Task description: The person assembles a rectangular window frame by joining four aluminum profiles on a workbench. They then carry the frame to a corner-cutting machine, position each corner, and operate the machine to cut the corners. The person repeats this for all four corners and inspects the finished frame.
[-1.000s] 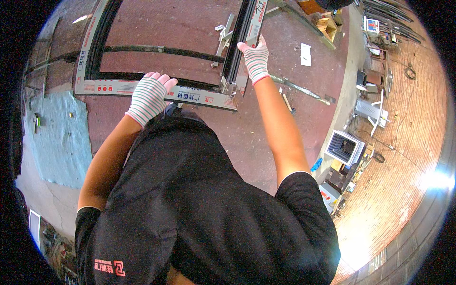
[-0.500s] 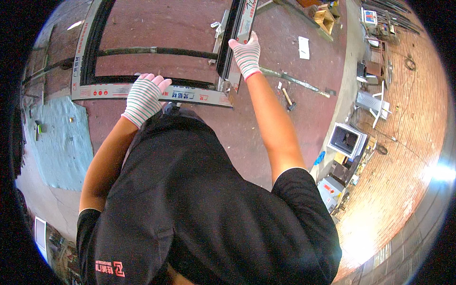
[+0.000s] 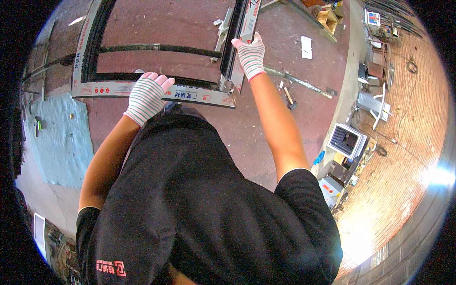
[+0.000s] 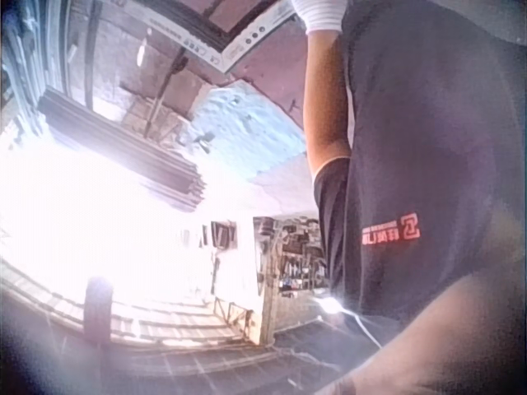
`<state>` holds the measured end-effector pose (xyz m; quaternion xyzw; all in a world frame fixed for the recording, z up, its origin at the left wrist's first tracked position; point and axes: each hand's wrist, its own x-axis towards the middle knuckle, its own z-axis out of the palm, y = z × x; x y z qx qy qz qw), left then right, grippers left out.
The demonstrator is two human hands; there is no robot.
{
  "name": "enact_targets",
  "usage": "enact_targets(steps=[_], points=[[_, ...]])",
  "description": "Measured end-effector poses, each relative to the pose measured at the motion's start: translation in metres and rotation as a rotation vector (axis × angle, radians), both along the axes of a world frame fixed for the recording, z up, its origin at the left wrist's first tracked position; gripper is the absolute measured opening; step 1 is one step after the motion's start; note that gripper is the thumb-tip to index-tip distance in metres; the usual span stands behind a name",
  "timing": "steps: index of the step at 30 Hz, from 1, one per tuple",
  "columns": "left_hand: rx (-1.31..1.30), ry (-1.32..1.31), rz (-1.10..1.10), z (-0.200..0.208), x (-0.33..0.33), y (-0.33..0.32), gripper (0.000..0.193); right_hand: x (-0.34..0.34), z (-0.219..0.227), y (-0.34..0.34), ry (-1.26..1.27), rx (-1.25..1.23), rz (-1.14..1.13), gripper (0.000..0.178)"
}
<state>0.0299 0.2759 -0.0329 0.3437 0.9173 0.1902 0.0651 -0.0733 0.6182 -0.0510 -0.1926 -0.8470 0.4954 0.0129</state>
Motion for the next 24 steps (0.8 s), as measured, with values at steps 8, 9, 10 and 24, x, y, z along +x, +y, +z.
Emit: enact_targets(steps=[8, 9, 10, 24], points=[[0.003, -0.009, -0.005, 0.0, -0.001, 0.0, 0.048, 0.002, -0.016, 0.017, 0.028, -0.13, -0.015, 0.046], [0.002, -0.011, -0.005, 0.0, -0.001, 0.0, 0.048, 0.003, -0.016, 0.018, 0.025, -0.126, -0.02, 0.046], [0.005, -0.011, -0.002, 0.001, -0.001, 0.0, 0.048, 0.003, -0.017, 0.018, 0.028, -0.12, -0.021, 0.046], [-0.059, -0.017, -0.012, 0.002, -0.002, 0.002, 0.045, 0.004, -0.012, 0.013, 0.001, -0.028, -0.017, 0.044]])
